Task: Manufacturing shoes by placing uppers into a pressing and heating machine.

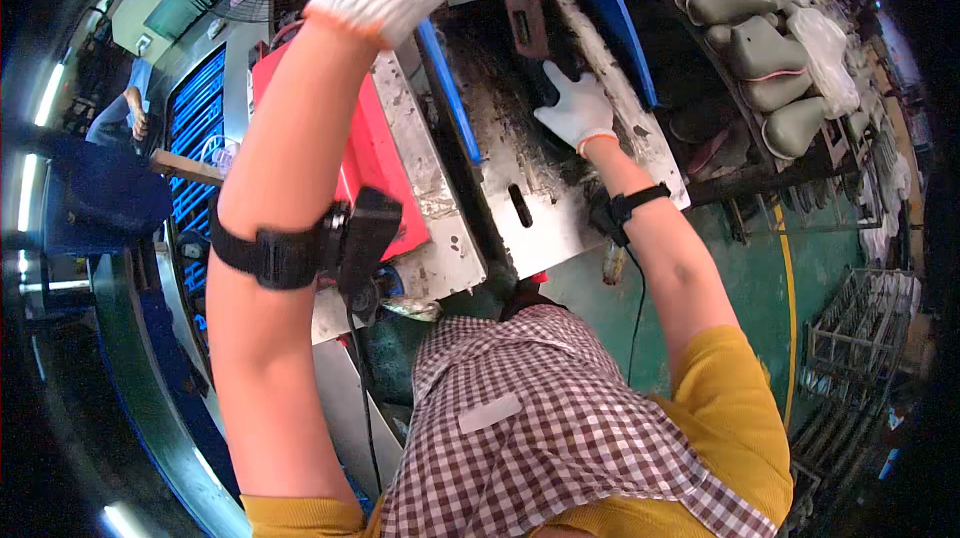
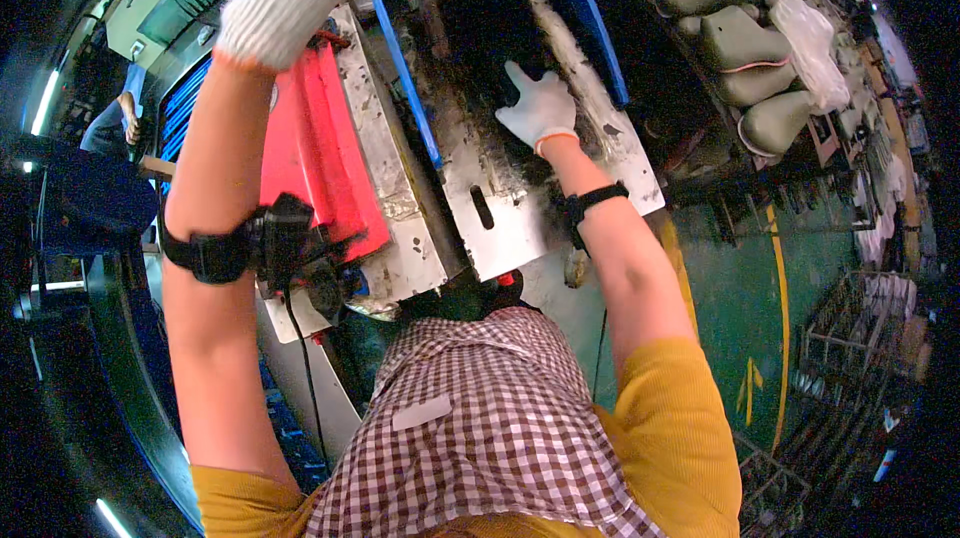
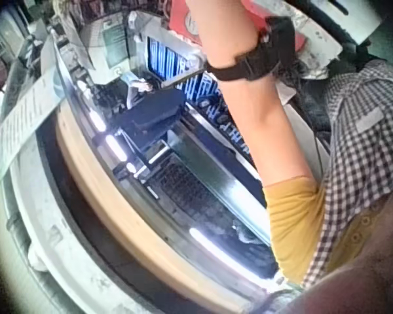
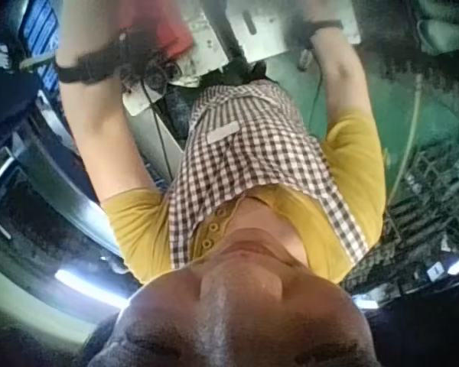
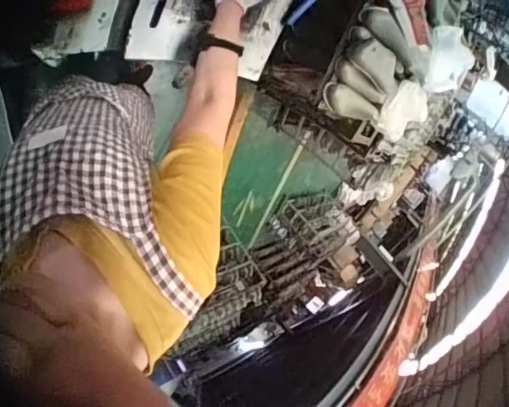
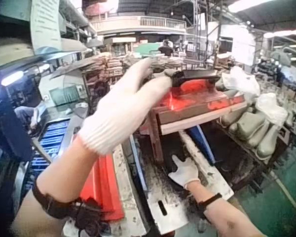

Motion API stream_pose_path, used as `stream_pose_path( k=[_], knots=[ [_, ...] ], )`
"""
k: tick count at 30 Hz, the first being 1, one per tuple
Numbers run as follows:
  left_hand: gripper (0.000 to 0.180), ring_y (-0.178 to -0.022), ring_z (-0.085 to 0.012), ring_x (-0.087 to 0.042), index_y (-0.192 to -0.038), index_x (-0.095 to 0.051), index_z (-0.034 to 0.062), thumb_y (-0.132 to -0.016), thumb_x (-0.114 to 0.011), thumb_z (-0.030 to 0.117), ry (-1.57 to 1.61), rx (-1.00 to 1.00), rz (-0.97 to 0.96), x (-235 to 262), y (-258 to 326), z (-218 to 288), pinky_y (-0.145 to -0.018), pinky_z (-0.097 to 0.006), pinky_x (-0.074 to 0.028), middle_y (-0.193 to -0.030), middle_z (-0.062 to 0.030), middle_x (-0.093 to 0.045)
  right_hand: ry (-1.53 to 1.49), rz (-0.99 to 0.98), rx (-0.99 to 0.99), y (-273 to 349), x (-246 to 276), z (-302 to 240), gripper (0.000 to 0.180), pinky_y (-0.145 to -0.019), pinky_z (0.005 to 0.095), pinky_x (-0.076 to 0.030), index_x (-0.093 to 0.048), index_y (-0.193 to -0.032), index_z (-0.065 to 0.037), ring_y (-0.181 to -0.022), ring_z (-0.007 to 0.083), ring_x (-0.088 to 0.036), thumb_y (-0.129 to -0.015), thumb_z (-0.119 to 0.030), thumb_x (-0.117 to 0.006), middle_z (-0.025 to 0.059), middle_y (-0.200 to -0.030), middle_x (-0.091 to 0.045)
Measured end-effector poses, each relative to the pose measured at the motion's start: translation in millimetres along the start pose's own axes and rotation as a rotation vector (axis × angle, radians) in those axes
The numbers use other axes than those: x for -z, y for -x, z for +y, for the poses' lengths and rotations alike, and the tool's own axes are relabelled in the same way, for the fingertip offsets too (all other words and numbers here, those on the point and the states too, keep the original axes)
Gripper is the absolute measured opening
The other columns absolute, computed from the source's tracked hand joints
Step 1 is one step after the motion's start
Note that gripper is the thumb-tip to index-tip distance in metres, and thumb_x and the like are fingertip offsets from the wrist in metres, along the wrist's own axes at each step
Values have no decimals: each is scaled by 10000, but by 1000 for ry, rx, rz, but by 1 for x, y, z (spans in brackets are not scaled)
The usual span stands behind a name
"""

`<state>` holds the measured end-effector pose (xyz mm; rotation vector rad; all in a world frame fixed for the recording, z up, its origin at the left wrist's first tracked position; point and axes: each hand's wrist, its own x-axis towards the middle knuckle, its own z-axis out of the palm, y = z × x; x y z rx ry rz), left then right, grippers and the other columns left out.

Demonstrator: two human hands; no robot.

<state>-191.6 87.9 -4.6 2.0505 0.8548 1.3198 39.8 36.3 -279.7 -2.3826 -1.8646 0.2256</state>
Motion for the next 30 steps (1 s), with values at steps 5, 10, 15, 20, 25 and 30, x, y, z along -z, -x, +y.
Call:
stream_pose_path(
  k=[5,10,15,20,25,30],
  knots=[
    [736,-1318,-340,-573,-1500,-460,-39,-978,-594,463,-93,-307,-179,-37,-60,-20,-1116,-379,-430,-1433,-267,-578,68,9,26,3,-6,8,823,-933,486,-546,-485,-1527,-387,-1108,410,-640,-750,-423,-753,232,-1200,-606],
    [594,-1186,-371,-654,-1334,-610,-24,-947,-622,426,20,-9,-330,-54,-62,6,-1028,-414,-495,-1277,-258,-668,52,-85,21,6,10,8,859,-1018,503,-505,-458,-1556,-362,-1219,429,-597,-770,-523,-766,274,-1338,-563],
    [478,-1195,-397,-634,-1297,-655,50,-920,-621,341,-159,-152,-210,-65,-29,4,-1063,-440,-482,-1260,-236,-669,-305,239,81,32,37,53,732,-1113,444,-439,-587,-1416,-5,-1297,441,-562,-872,-471,-735,299,-1370,-601],
    [500,-1095,-371,-618,-1298,-592,65,-830,-677,219,-330,-333,-141,-116,58,-27,-996,-476,-471,-1066,-159,-644,-921,627,-545,178,5,103,280,-1032,340,-446,-644,-1197,29,-1100,187,-592,-1003,-173,-632,100,-1142,-673],
    [555,-1142,-348,-592,-1279,-596,112,-749,-741,192,-316,-424,-73,-159,142,-52,-992,-582,-444,-1092,-100,-600,-1545,-31,-917,273,-46,110,411,-581,329,-481,-614,-1172,-113,-733,173,-610,-1051,-500,-553,36,-921,-662],
    [520,-1091,-299,-612,-1213,-638,130,-698,-701,170,-354,-515,-36,-195,199,-95,-936,-540,-469,-1036,-64,-574,-2045,-404,-913,272,18,60,428,-577,343,-486,-559,-1253,-145,-658,207,-605,-1068,-525,-496,71,-907,-667]
  ],
)
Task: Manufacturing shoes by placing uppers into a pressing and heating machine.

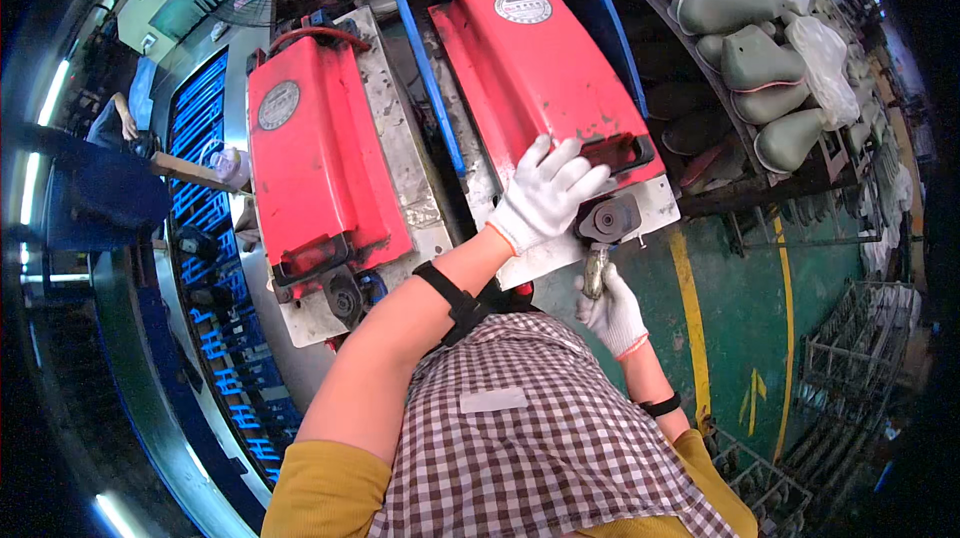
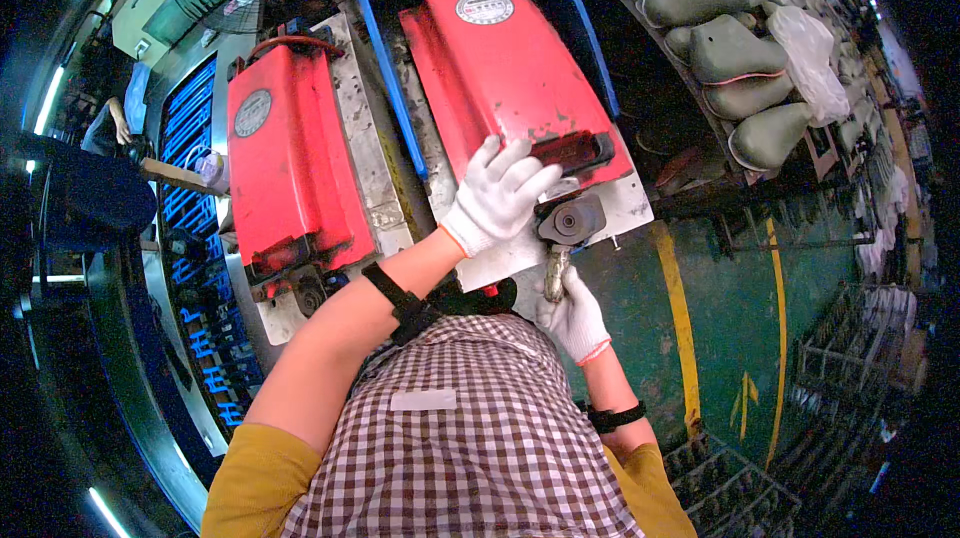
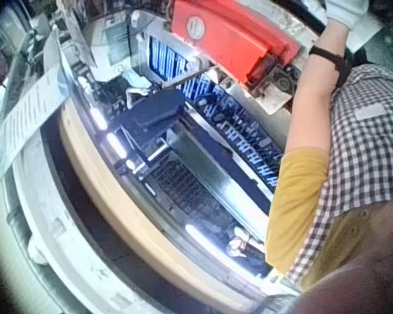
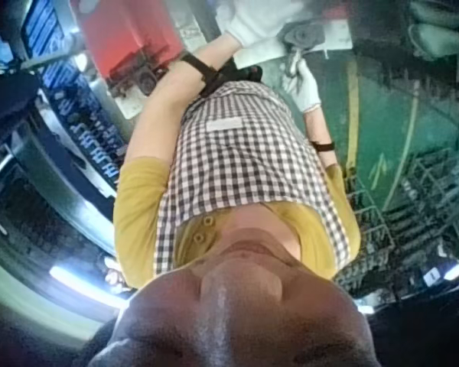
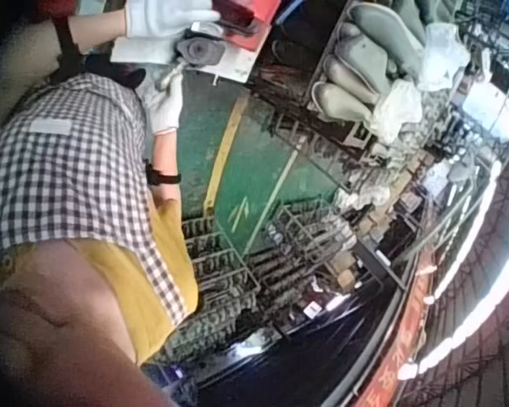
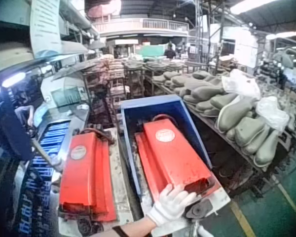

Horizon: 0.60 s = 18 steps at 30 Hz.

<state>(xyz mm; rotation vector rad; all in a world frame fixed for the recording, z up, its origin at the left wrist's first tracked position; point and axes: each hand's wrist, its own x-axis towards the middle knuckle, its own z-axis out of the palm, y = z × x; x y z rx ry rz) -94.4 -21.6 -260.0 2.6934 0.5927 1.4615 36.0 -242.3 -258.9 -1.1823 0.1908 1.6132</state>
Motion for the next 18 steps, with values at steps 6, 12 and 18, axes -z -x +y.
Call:
stream_pose_path(
  k=[6,12,18],
  knots=[
    [494,-1012,-301,-646,-1163,-659,157,-670,-684,170,43,-37,-21,-15,22,-4,-859,-515,-495,-978,-40,-599,-193,18,-143,2,49,-35,437,-445,302,-354,-591,-1024,-164,-465,142,-459,-1024,-598,-537,5,-683,-571],
    [559,-1095,-321,-621,-1230,-626,153,-673,-673,134,58,28,-57,3,23,0,-927,-542,-466,-1109,-59,-630,-219,374,275,-40,30,-73,497,-524,306,-376,-542,-774,-220,-573,129,-485,-975,-674,-559,-58,-654,-492],
    [466,-1131,-367,-608,-1159,-628,45,-702,-689,115,320,400,-394,129,24,7,-959,-468,-496,-1118,-153,-647,157,14,-15,-30,36,-6,355,-534,308,-459,-561,-856,-183,-624,157,-546,-1032,-491,-577,-13,-729,-547]
  ],
)
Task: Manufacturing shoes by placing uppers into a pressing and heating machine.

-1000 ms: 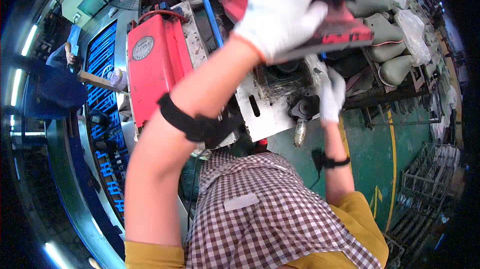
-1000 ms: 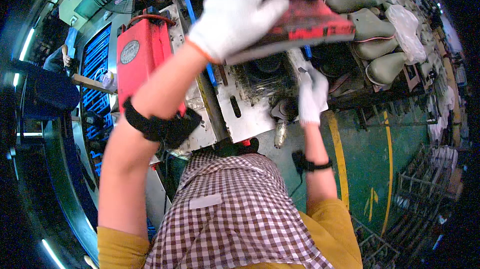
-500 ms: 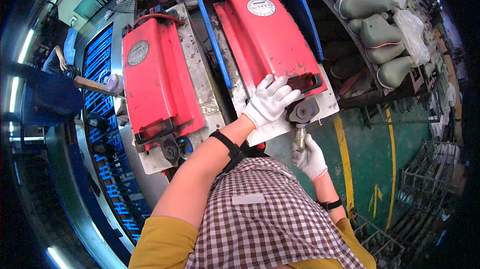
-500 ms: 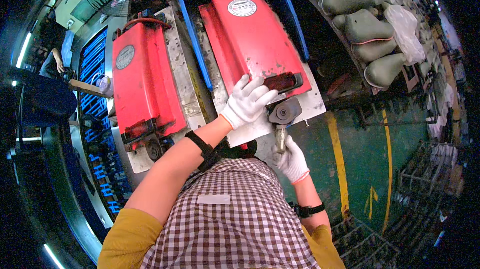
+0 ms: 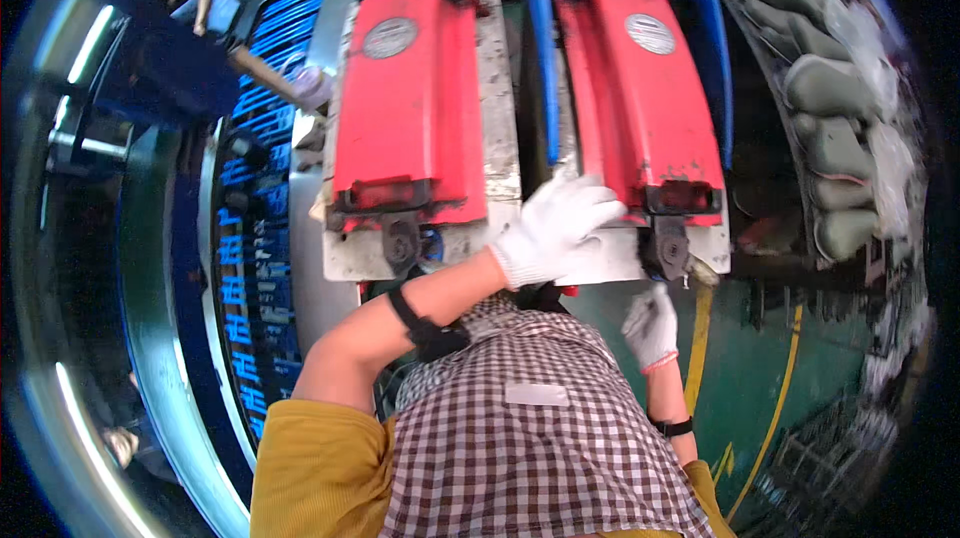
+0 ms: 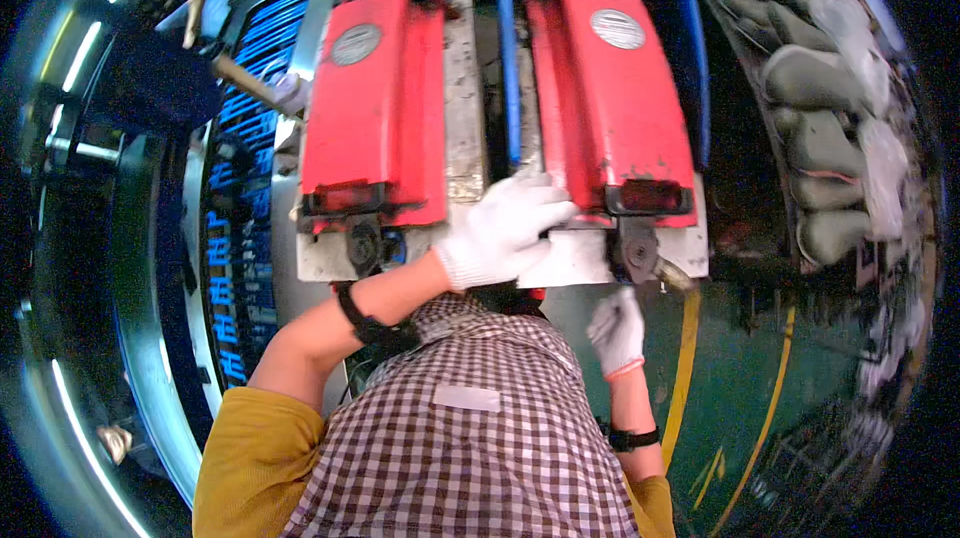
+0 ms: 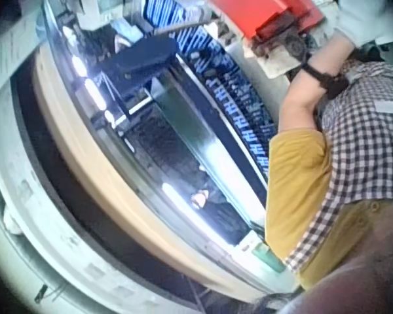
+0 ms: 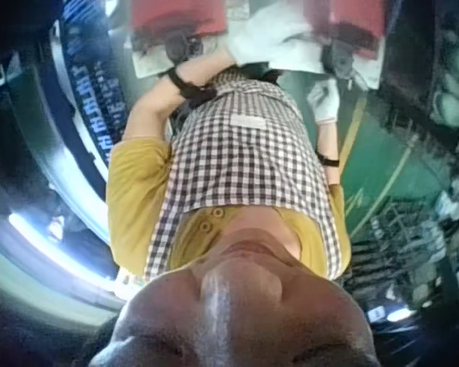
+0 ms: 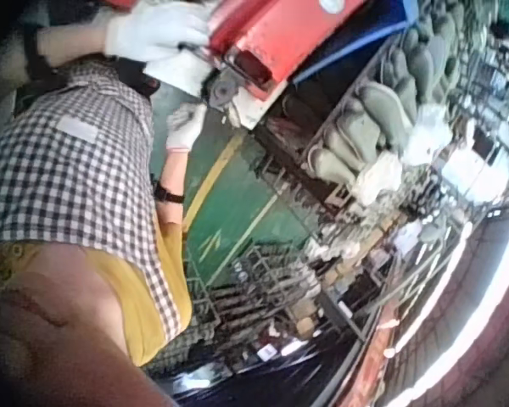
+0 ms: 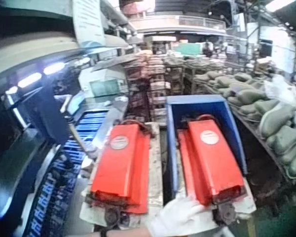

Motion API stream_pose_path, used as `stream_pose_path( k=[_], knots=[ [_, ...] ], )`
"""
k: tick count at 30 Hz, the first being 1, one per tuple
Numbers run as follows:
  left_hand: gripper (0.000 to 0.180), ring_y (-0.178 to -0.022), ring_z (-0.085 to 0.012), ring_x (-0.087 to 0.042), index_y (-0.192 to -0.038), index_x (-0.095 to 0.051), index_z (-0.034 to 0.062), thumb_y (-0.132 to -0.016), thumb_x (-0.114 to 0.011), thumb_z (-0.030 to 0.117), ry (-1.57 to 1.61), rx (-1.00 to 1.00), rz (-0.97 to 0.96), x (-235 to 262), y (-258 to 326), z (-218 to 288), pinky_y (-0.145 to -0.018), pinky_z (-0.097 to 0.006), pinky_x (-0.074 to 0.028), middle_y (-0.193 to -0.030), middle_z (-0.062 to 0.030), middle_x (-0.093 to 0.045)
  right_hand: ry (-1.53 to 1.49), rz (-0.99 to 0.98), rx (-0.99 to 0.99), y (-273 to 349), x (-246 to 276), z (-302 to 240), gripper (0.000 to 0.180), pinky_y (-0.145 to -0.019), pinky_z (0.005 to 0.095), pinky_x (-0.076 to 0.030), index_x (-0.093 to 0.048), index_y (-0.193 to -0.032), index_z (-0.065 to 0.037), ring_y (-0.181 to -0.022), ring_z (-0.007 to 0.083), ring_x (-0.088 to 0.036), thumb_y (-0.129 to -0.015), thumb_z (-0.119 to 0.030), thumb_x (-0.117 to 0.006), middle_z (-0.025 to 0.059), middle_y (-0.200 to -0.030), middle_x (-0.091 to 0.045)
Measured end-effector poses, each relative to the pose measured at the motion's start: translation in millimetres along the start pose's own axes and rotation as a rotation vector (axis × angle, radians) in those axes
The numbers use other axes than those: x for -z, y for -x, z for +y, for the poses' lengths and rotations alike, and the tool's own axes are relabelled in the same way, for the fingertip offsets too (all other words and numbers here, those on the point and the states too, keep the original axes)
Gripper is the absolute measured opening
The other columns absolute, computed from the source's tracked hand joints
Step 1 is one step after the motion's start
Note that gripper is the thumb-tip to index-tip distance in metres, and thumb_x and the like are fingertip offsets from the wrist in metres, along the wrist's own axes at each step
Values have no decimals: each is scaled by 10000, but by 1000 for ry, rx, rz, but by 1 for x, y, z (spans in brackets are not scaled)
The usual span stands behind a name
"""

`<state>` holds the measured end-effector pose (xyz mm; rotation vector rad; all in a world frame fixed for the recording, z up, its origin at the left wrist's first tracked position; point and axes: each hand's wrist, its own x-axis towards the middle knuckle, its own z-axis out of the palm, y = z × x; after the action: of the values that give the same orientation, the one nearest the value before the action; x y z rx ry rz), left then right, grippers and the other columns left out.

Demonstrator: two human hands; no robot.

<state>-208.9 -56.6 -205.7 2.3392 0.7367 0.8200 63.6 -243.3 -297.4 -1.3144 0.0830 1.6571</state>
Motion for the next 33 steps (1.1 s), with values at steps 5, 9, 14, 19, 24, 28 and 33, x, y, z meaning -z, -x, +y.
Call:
stream_pose_path(
  k=[5,9,14,19,24,28,33],
  knots=[
    [176,-915,-363,-653,-996,-670,42,-846,-698,131,-242,334,298,105,108,-19,-793,-463,-528,-921,-145,-657,773,-441,-125,-7,-135,30,217,-689,293,-558,-579,-1071,-73,-766,147,-674,-1070,-290,-579,41,-921,-659],
    [155,-867,-346,-666,-983,-694,66,-894,-704,193,-415,488,151,151,162,-30,-782,-456,-524,-879,-136,-666,1166,-740,-99,-28,-231,61,395,-714,265,-531,-563,-1251,-60,-846,135,-609,-1044,-395,-594,20,-928,-613],
    [295,-755,-343,-681,-861,-636,93,-912,-694,378,-548,504,-80,132,173,-56,-708,-485,-515,-744,-130,-657,947,-740,-469,-57,-271,149,234,-477,253,-431,-588,-1021,-93,-552,128,-541,-958,-274,-723,32,-753,-592],
    [346,-749,-326,-697,-828,-637,99,-908,-691,431,-524,563,-68,128,176,-58,-701,-469,-521,-736,-118,-676,536,-502,-716,-7,-283,224,326,-653,394,-545,-560,-1045,-130,-696,241,-616,-964,-412,-704,47,-866,-586],
    [334,-755,-336,-707,-830,-668,110,-912,-688,433,-499,542,-40,136,168,-54,-713,-474,-523,-757,-124,-702,646,-757,-941,-41,-299,259,770,-931,494,-582,-556,-1330,-54,-1096,389,-693,-943,-719,-573,215,-1309,-632],
    [405,-789,-377,-704,-883,-670,83,-929,-645,485,-424,660,-108,170,158,-38,-725,-498,-545,-794,-173,-699,1508,-973,-642,-2,-324,187,633,-741,379,-617,-545,-1320,-41,-839,242,-719,-976,-565,-631,185,-1123,-676],
    [306,-814,-359,-708,-958,-687,106,-934,-649,408,-497,495,99,238,119,-12,-725,-480,-549,-835,-151,-705,1458,-899,-184,1,-345,134,349,-593,273,-534,-609,-1135,-80,-744,111,-668,-1016,-409,-613,20,-899,-642]
  ],
)
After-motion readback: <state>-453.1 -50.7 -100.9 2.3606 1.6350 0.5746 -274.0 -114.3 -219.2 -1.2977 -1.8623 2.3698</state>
